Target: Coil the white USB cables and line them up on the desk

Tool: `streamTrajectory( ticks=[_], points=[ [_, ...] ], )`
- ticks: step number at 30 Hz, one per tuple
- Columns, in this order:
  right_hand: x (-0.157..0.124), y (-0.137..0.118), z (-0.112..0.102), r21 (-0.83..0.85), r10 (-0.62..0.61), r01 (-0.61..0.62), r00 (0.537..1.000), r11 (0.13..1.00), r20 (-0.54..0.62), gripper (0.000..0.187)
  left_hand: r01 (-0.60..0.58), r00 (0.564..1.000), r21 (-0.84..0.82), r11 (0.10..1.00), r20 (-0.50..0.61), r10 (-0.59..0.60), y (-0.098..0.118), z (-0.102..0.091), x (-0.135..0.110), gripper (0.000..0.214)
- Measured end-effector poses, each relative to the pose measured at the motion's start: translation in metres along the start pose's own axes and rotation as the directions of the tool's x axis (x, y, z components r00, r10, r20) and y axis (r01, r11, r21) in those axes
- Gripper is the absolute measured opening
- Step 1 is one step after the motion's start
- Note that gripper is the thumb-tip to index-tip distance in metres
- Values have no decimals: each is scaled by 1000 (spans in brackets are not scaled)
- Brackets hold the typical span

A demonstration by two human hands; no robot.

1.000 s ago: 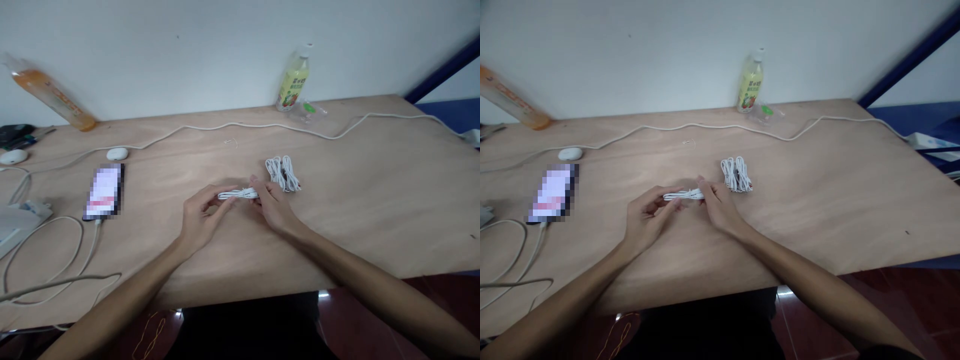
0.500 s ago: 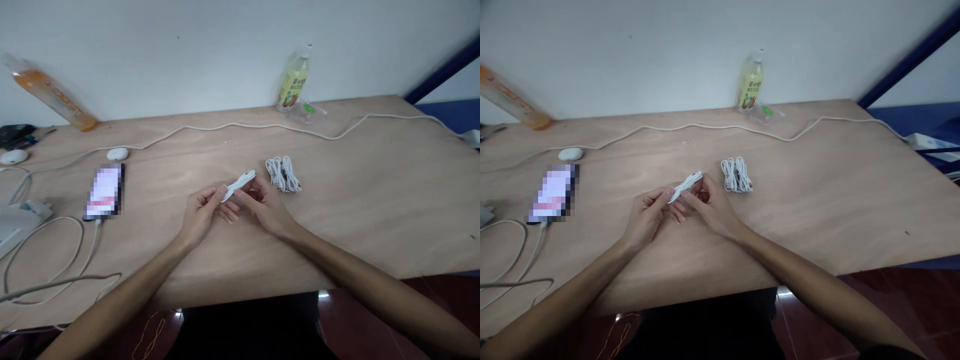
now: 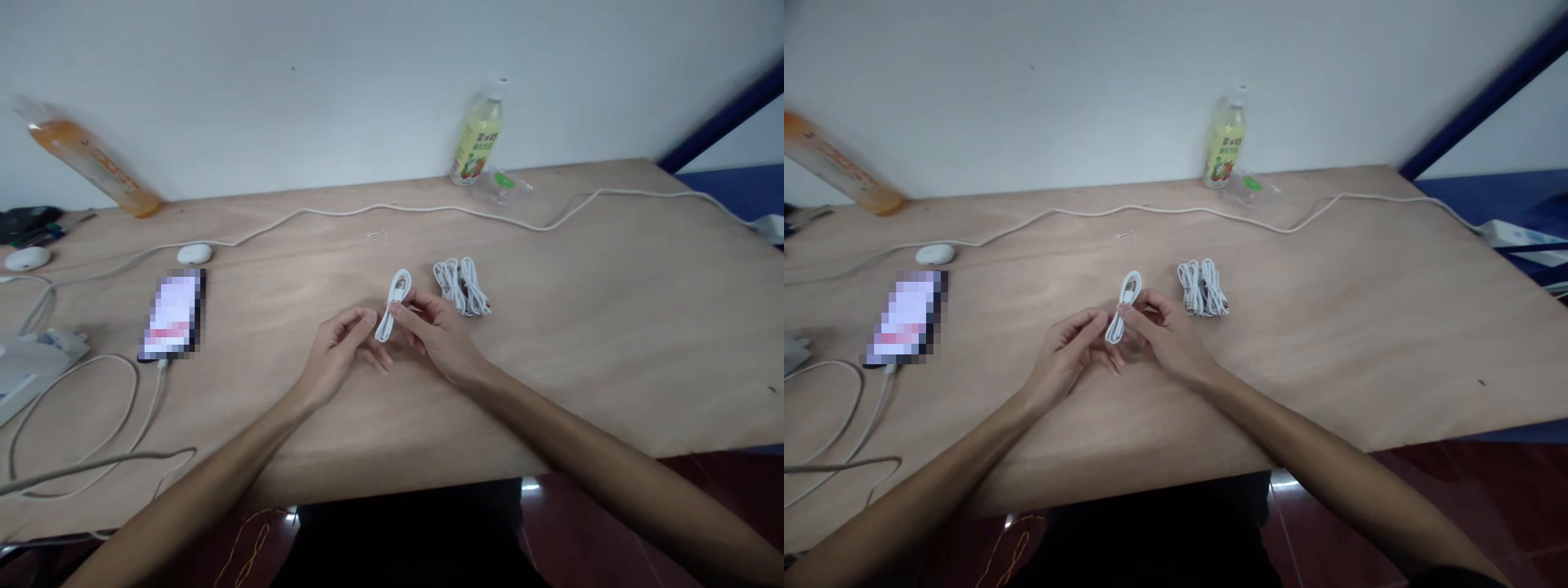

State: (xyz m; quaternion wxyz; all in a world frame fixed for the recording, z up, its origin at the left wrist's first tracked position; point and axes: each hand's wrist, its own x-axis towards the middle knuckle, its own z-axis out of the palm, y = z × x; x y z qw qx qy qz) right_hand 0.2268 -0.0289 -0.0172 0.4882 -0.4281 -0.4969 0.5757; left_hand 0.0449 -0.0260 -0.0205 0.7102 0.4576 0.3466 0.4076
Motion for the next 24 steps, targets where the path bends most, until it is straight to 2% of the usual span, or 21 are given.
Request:
streamTrajectory(
  ticks=[2, 7, 20, 24],
  points=[
    [0, 0, 0, -15, -26, 26, 999, 1000, -27, 42, -21, 1000, 28, 999, 3, 21, -1, -1, 1, 38],
    [-1, 2, 0, -16, -55, 54, 997, 998, -56, 41, 19, 1000, 114, 993, 7, -20, 0, -2, 1, 40],
    [-3, 5, 1, -190, -172, 149, 979, 970, -111, 26, 1, 1000, 86, 996, 0, -1, 4, 4, -1, 45],
    [-4, -6, 0, -252, -270, 221, 946, 942, -178, 19, -12, 1000, 77, 997, 5, 11, 6, 3, -3, 48]
  ],
)
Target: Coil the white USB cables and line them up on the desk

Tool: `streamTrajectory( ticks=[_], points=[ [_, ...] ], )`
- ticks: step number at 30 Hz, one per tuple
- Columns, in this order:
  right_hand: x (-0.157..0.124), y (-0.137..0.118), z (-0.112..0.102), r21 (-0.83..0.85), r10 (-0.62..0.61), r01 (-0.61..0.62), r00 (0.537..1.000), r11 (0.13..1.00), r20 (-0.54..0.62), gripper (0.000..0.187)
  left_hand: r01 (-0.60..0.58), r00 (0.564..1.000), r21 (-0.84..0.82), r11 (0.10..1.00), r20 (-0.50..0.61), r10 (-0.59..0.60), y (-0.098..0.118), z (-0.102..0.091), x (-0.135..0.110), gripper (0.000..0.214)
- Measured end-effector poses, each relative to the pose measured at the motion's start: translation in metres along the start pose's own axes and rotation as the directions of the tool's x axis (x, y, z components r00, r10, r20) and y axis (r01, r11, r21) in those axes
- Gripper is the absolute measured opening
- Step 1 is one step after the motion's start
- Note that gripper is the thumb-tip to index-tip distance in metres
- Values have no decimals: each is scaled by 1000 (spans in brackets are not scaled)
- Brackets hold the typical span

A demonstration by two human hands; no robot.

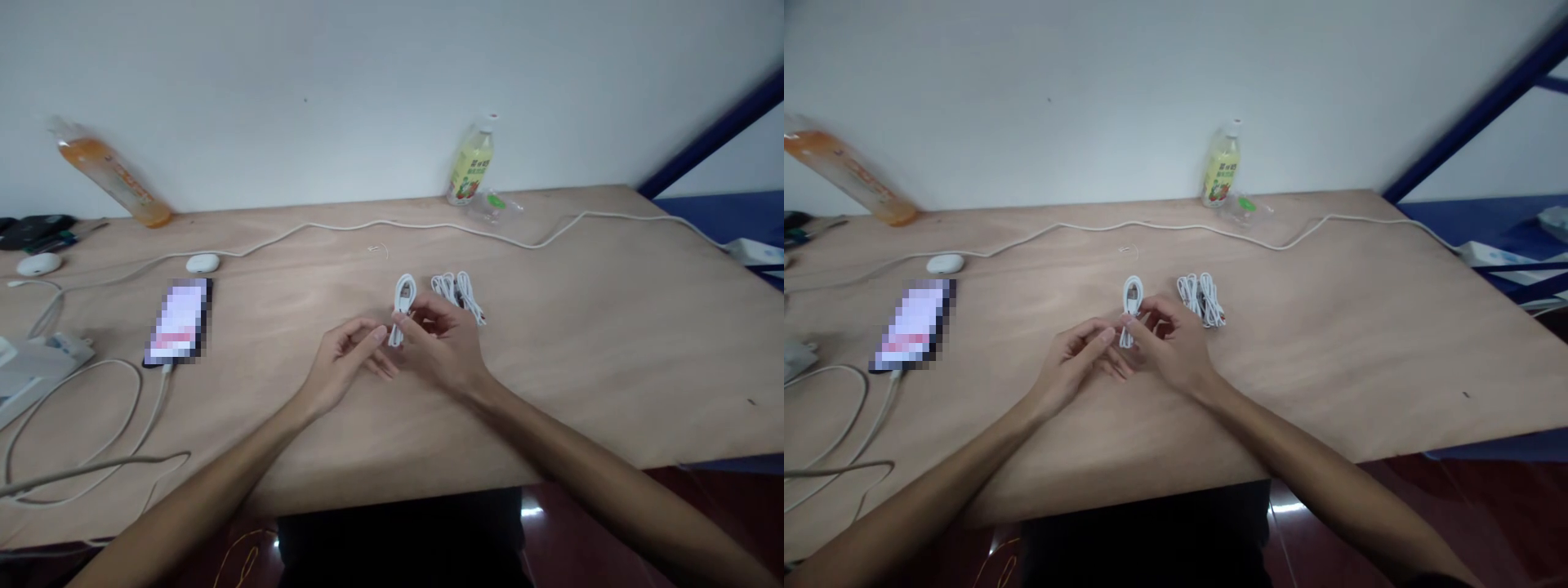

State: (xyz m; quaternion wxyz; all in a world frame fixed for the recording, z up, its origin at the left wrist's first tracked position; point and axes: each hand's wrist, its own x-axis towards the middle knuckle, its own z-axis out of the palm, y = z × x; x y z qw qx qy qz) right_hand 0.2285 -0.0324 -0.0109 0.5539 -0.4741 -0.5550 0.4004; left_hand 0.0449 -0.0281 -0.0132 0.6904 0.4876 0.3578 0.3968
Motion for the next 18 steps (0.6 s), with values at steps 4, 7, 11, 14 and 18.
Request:
streamTrajectory(
  ticks=[4, 7, 11, 14, 18],
  points=[
    [13, -22, -27, -183, -78, 40, 976, 982, -205, 20, 5, 1000, -50, 999, -22, -6, -1, -3, 0, 57],
    [24, -38, -58, -332, 19, -104, 968, 938, -250, 24, 25, 1000, -72, 997, -16, -26, -1, -3, -1, 59],
    [30, -44, -83, -546, 69, -184, 972, 817, -223, 22, 37, 999, -85, 996, 5, -37, -2, -2, -1, 58],
    [32, -39, -84, -655, 84, -180, 981, 734, -175, 17, 31, 999, -84, 996, 14, -30, -3, -3, 0, 56],
    [38, -33, -79, -770, 93, -169, 986, 616, -142, 14, 27, 1000, -105, 994, 1, -27, -3, -6, 3, 60]
  ],
)
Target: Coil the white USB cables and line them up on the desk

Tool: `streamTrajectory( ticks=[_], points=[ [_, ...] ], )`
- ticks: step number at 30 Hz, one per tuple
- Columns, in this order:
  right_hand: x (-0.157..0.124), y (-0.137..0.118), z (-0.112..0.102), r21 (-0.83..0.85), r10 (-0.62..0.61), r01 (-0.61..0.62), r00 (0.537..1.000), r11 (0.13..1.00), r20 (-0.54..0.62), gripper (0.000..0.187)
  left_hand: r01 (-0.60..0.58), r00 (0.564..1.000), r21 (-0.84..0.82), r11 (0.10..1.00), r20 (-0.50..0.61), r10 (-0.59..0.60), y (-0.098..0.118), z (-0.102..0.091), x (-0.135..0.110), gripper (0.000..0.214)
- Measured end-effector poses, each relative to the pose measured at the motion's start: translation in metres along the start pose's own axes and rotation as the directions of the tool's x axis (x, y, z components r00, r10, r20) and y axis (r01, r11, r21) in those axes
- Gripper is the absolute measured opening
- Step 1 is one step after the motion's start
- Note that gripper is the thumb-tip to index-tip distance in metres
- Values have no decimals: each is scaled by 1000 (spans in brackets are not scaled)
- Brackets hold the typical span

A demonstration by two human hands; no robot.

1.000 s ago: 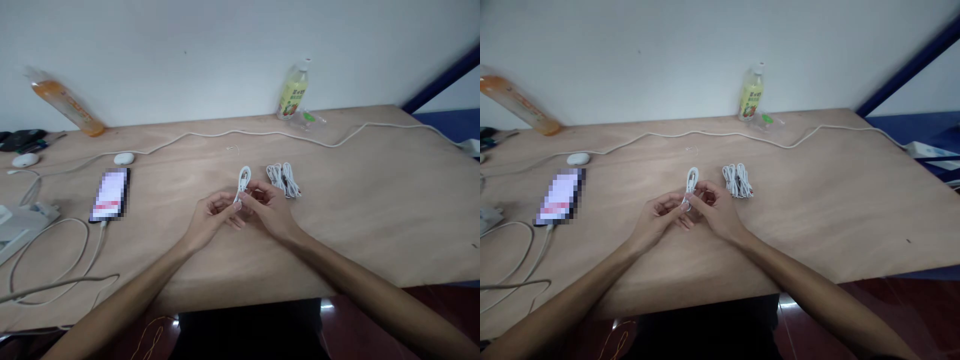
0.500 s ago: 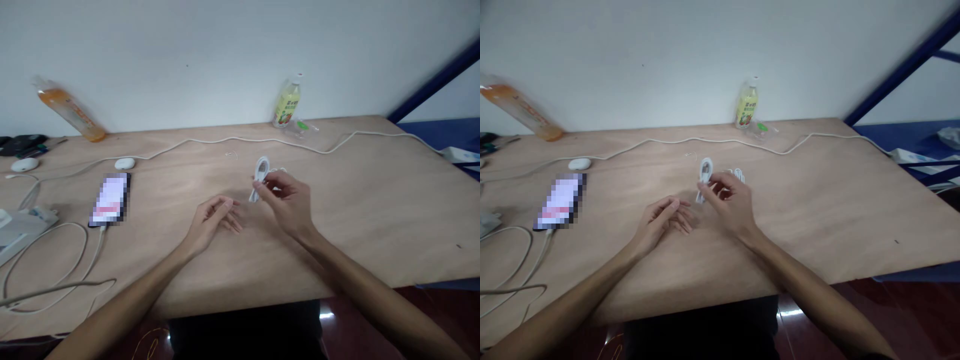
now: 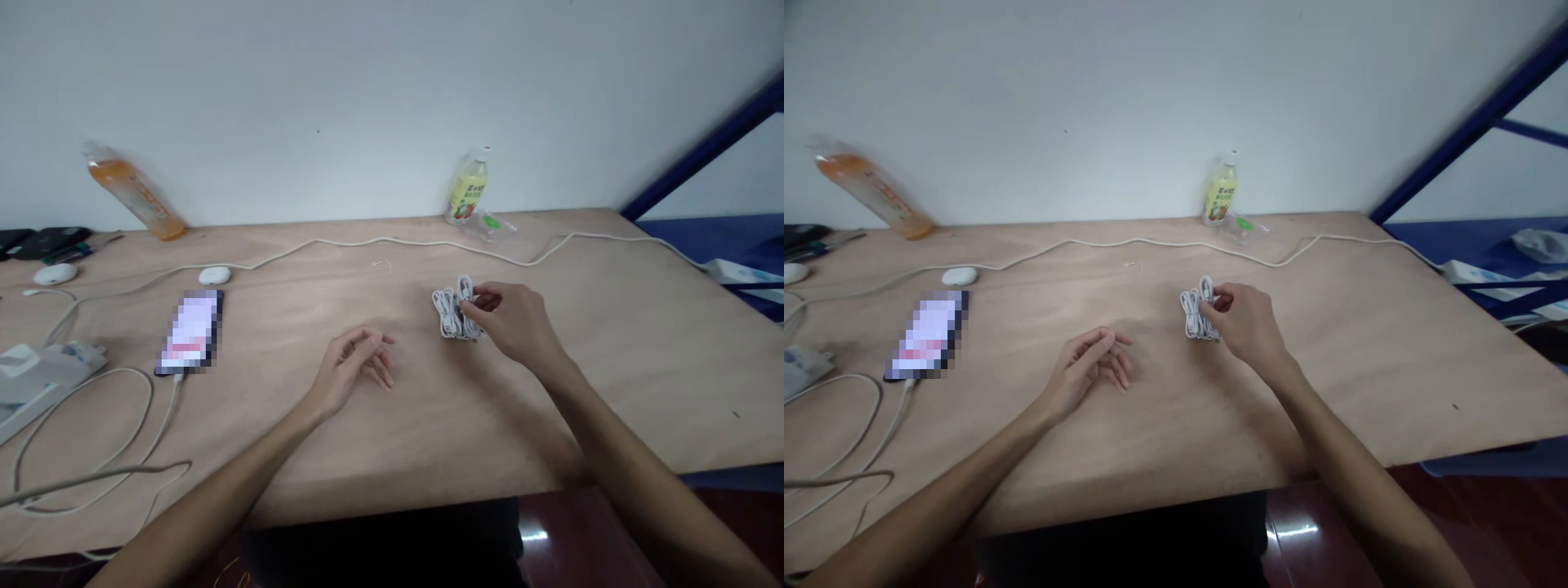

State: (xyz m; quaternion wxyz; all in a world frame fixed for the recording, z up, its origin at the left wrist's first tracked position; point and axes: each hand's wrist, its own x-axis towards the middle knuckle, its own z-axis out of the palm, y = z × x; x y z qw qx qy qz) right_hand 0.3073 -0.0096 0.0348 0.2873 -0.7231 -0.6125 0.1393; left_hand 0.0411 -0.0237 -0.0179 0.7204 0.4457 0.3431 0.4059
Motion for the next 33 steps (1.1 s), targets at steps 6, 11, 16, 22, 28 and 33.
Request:
streamTrajectory(
  ticks=[6, 11, 16, 22, 28, 33],
  points=[
    [2, 1, 7, -118, 15, -13, 1000, 993, 13, 23, 3, 1000, -12, 1000, 1, -3, 2, 0, 1, 58],
    [0, 5, 17, -131, 13, -13, 1000, 991, -4, 26, 18, 1000, -7, 1000, 12, -18, 0, 1, 1, 59],
    [-1, 9, 24, -164, -35, 27, 998, 986, -43, 25, 19, 1000, -3, 1000, 6, -19, 1, 2, -1, 52],
    [-4, 10, 27, -193, -7, -12, 995, 981, -98, 30, 25, 999, 14, 1000, 32, -26, 1, 3, -3, 49],
    [-8, 5, 26, -247, 64, -91, 991, 965, -116, 44, 30, 999, 15, 999, 22, -30, 1, 2, -1, 51],
    [-16, -4, 25, -245, -36, -15, 979, 969, -202, 46, 22, 1000, 13, 1000, 11, -22, 1, 1, -1, 52]
  ],
)
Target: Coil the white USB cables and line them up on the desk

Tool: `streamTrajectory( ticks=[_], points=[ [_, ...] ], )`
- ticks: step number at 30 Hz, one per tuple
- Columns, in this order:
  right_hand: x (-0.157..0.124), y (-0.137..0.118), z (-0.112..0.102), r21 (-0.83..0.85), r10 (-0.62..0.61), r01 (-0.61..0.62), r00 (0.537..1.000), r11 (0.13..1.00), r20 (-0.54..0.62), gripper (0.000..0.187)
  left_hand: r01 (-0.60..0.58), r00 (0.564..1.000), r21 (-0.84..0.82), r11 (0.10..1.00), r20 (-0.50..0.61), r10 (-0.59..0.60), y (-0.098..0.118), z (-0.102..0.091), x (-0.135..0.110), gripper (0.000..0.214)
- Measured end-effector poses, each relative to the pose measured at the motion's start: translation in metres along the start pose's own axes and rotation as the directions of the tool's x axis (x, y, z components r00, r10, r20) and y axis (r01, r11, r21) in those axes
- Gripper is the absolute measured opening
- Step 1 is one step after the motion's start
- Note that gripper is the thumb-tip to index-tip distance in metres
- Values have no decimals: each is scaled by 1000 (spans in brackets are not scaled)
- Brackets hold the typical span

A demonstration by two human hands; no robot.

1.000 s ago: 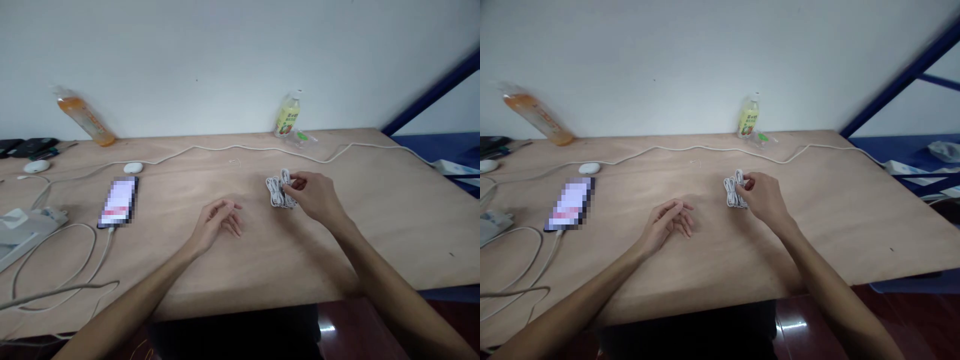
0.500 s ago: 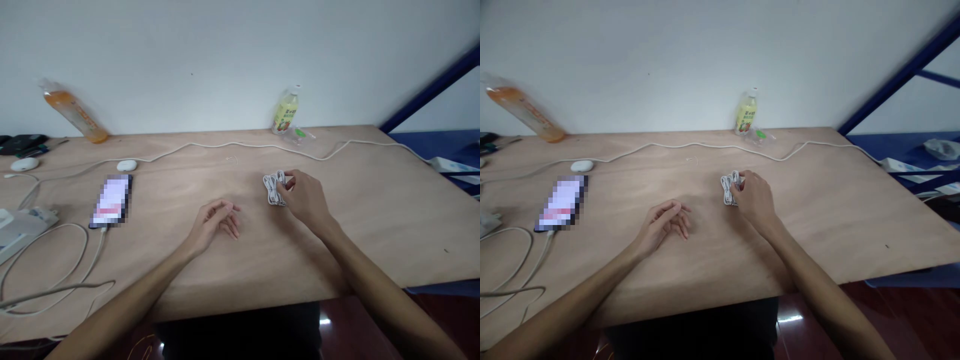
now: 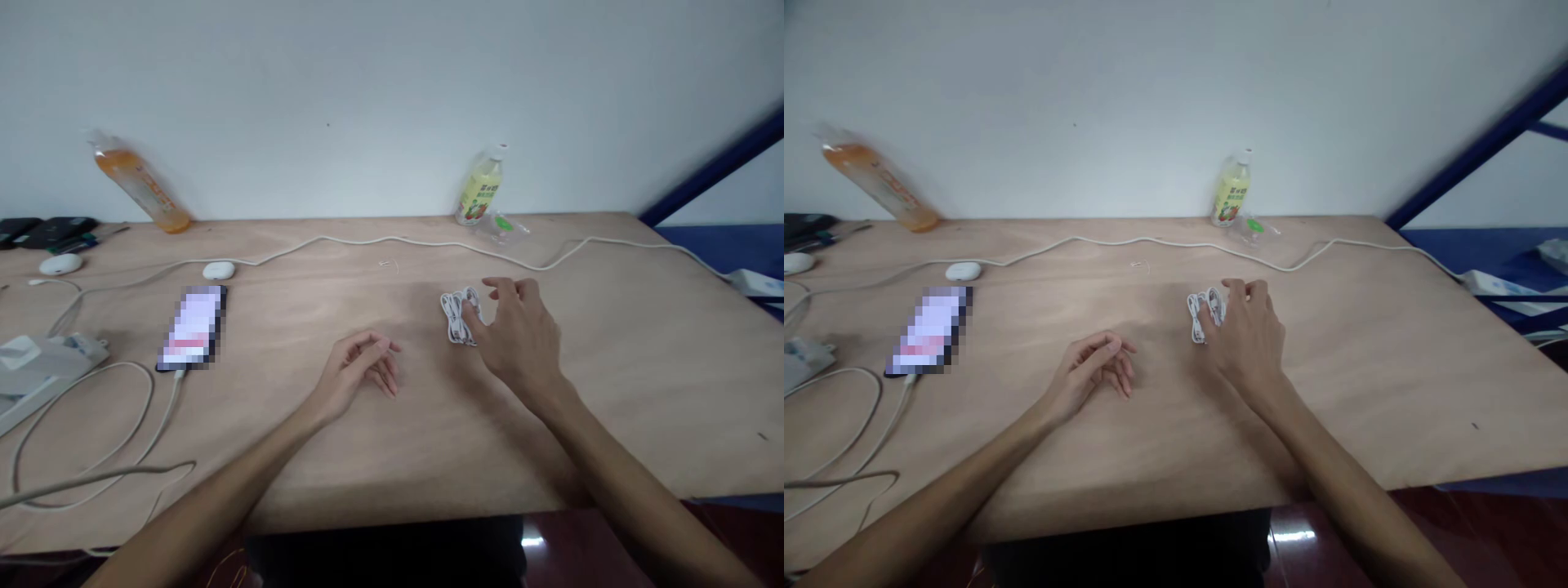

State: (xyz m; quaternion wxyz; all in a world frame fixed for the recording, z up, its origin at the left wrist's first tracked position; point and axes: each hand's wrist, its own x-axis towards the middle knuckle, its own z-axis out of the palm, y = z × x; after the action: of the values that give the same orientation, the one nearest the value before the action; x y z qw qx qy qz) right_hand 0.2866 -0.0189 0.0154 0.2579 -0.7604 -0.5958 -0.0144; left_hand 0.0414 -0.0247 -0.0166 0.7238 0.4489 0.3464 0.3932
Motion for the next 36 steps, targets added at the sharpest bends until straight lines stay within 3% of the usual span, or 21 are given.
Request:
streamTrajectory(
  ticks=[3, 5, 7, 10, 14, 16, 18, 20, 22, 23, 25, 27, 28, 30, 32, 34, 36],
  points=[
    [-10, -9, -4, 65, -144, 146, 989, 987, -27, 40, -1, 1000, 2, 1000, 0, 1, -1, -1, 0, 48],
    [-18, -17, -4, 122, -311, 308, 950, 943, 3, 31, -17, 1000, -6, 1000, -7, 17, -2, -2, 0, 45],
    [-27, -28, 0, 184, -502, 483, 862, 856, 69, 22, -58, 998, -16, 998, -30, 57, -3, -3, 0, 42],
    [-40, -47, 15, 272, -676, 629, 722, 729, 143, 19, -132, 985, -9, 991, -112, 130, -7, -3, 0, 37],
    [-55, -75, 45, 407, -781, 676, 594, 614, 191, 22, -145, 964, -10, 989, -229, 138, -8, -2, 2, 37],
    [-62, -85, 54, 401, -797, 691, 554, 601, 240, 23, -111, 963, -42, 993, -251, 97, -6, -4, 3, 41],
    [-67, -87, 52, 334, -816, 745, 514, 577, 263, 18, -67, 971, -91, 994, -237, 43, -3, -6, 4, 45],
    [-68, -78, 38, 318, -850, 788, 481, 527, 215, 12, -33, 977, -130, 991, -211, 5, -1, -8, 6, 44],
    [-62, -59, 16, 352, -855, 781, 489, 516, 170, 15, -32, 979, -131, 991, -201, 5, -1, -9, 6, 43],
    [-56, -47, 5, 367, -834, 752, 528, 547, 162, 19, -39, 980, -118, 992, -198, 15, -1, -8, 7, 41],
    [-37, -18, -15, 370, -702, 621, 698, 691, 142, 22, -61, 981, -92, 994, -189, 43, -2, -7, 7, 39],
    [-11, 12, -25, 319, -435, 373, 887, 871, 152, 21, -89, 978, -84, 992, -195, 72, -3, -7, 8, 35],
    [3, 26, -27, 300, -294, 233, 940, 925, 174, 21, -103, 975, -88, 991, -206, 83, -4, -7, 8, 32],
    [27, 47, -24, 283, -67, -9, 964, 959, 256, 17, -116, 969, -119, 986, -232, 86, -5, -8, 9, 26],
    [41, 57, -17, 339, 43, -182, 924, 923, 380, 16, -108, 969, -175, 979, -240, 64, -5, -10, 10, 27],
    [46, 57, -10, 396, 54, -270, 877, 878, 477, 23, -93, 972, -227, 969, -233, 39, -6, -11, 11, 30],
    [45, 48, -5, 416, 30, -281, 856, 865, 515, 34, -99, 969, -229, 968, -245, 41, -7, -13, 12, 31]
  ],
)
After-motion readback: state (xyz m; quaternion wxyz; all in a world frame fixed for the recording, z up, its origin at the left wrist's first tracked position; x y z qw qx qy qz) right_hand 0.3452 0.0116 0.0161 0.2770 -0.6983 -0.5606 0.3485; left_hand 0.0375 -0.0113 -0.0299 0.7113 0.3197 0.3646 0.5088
